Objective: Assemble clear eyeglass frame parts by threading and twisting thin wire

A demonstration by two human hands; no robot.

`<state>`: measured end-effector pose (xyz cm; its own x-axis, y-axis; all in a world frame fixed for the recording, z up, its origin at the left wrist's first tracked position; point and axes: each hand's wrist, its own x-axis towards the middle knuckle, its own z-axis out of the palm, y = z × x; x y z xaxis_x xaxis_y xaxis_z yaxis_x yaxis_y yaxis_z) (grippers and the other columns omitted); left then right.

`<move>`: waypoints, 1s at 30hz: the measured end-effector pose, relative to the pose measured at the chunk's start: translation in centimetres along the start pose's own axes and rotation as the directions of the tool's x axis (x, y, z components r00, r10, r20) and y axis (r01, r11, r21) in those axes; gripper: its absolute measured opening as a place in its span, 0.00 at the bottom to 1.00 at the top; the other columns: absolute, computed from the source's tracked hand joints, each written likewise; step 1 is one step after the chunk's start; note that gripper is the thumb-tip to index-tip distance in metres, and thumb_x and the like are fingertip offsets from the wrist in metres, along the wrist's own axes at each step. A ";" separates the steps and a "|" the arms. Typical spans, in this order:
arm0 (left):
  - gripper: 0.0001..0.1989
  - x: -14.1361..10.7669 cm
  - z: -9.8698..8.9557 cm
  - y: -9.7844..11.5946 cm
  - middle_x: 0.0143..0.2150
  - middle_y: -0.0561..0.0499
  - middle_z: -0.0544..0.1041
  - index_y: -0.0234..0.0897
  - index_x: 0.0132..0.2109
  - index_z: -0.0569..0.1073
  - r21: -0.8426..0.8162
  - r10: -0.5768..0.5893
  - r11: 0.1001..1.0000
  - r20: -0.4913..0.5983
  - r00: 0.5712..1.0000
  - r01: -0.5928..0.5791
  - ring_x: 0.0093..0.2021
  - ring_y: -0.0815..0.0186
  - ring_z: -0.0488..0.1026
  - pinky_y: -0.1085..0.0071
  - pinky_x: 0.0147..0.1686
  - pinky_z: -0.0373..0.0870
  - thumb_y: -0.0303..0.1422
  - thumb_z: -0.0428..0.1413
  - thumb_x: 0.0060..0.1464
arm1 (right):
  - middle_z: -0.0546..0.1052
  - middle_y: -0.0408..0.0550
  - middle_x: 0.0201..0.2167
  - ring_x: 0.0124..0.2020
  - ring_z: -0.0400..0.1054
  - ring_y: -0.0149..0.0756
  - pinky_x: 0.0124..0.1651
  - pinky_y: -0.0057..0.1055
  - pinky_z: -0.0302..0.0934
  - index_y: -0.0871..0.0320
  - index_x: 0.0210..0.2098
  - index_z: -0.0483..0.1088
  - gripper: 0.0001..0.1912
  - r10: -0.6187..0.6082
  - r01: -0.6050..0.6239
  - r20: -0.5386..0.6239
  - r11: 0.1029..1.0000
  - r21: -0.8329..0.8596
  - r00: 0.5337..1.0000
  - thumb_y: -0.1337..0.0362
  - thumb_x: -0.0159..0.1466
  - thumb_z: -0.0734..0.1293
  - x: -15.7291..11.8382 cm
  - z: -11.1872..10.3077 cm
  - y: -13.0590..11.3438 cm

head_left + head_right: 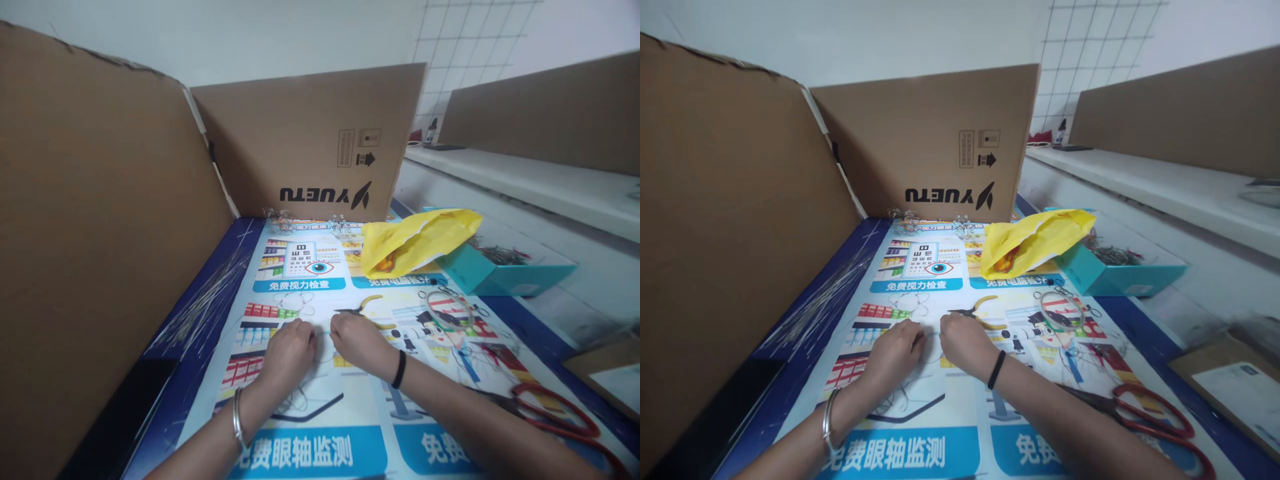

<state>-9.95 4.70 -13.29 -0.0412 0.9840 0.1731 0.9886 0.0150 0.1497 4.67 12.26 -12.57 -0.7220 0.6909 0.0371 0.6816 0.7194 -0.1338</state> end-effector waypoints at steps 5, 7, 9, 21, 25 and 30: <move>0.08 -0.2 0.4 0.0 0.32 0.46 0.74 0.35 0.34 0.68 -0.040 0.001 0.999 -0.023 1.000 -0.002 0.34 0.59 0.71 0.67 0.31 0.60 0.28 0.45 0.55 | 0.74 0.50 0.29 0.32 0.69 0.37 0.31 0.27 0.53 0.60 0.29 0.67 0.06 -0.046 0.047 -0.014 0.995 0.094 0.999 0.67 0.57 0.59 0.3 0.0 -0.4; 0.08 -0.2 0.4 -0.2 0.31 0.47 0.74 0.36 0.34 0.68 -0.135 -0.040 0.990 -0.021 0.999 0.037 0.32 0.60 0.71 0.68 0.29 0.60 0.28 0.44 0.56 | 0.74 0.48 0.27 0.31 0.69 0.35 0.31 0.27 0.55 0.60 0.26 0.67 0.07 -0.054 0.056 -0.012 0.974 0.219 0.998 0.67 0.58 0.59 0.6 0.0 -0.3; 0.08 -0.1 0.2 -0.7 0.29 0.49 0.73 0.37 0.34 0.67 -0.308 -0.078 0.949 -0.024 0.997 0.067 0.30 0.63 0.70 0.70 0.28 0.60 0.29 0.44 0.55 | 0.72 0.44 0.23 0.26 0.68 0.31 0.28 0.24 0.56 0.59 0.26 0.66 0.06 -0.016 -0.002 0.039 0.900 0.436 0.999 0.67 0.58 0.59 1.2 -0.1 -0.2; 0.05 6.6 -0.8 -8.6 0.21 0.56 0.69 0.35 0.27 0.70 -0.736 -0.228 0.657 0.013 0.973 0.164 0.23 0.70 0.65 0.76 0.23 0.59 0.32 0.52 0.43 | 0.70 0.39 0.18 0.20 0.64 0.26 0.22 0.21 0.55 0.59 0.26 0.68 0.03 0.126 -0.099 0.015 0.696 0.711 0.992 0.66 0.54 0.63 11.3 0.5 -0.8; 0.05 7.4 0.4 -10.0 0.21 0.55 0.71 0.36 0.26 0.72 -0.697 -0.240 0.697 -0.005 0.971 0.169 0.23 0.69 0.66 0.75 0.24 0.59 0.31 0.52 0.43 | 0.73 0.41 0.22 0.25 0.66 0.28 0.26 0.22 0.55 0.58 0.25 0.70 0.02 0.120 -0.061 -0.050 0.771 0.634 0.991 0.68 0.52 0.64 12.7 1.6 -0.6; 0.05 7.0 1.1 -10.3 0.22 0.56 0.72 0.37 0.27 0.73 -0.663 -0.205 0.735 -0.013 0.979 0.145 0.25 0.69 0.67 0.75 0.25 0.58 0.30 0.52 0.43 | 0.74 0.42 0.23 0.26 0.65 0.30 0.28 0.23 0.53 0.58 0.24 0.70 0.04 0.108 -0.039 -0.096 0.840 0.542 0.990 0.70 0.52 0.63 12.6 2.0 -0.8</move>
<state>-20.30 11.67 -14.72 -0.2446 0.9578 0.1510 0.6246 0.0366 0.7801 -5.23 20.25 -13.99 -0.6296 0.7680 0.1174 0.5357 0.5386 -0.6503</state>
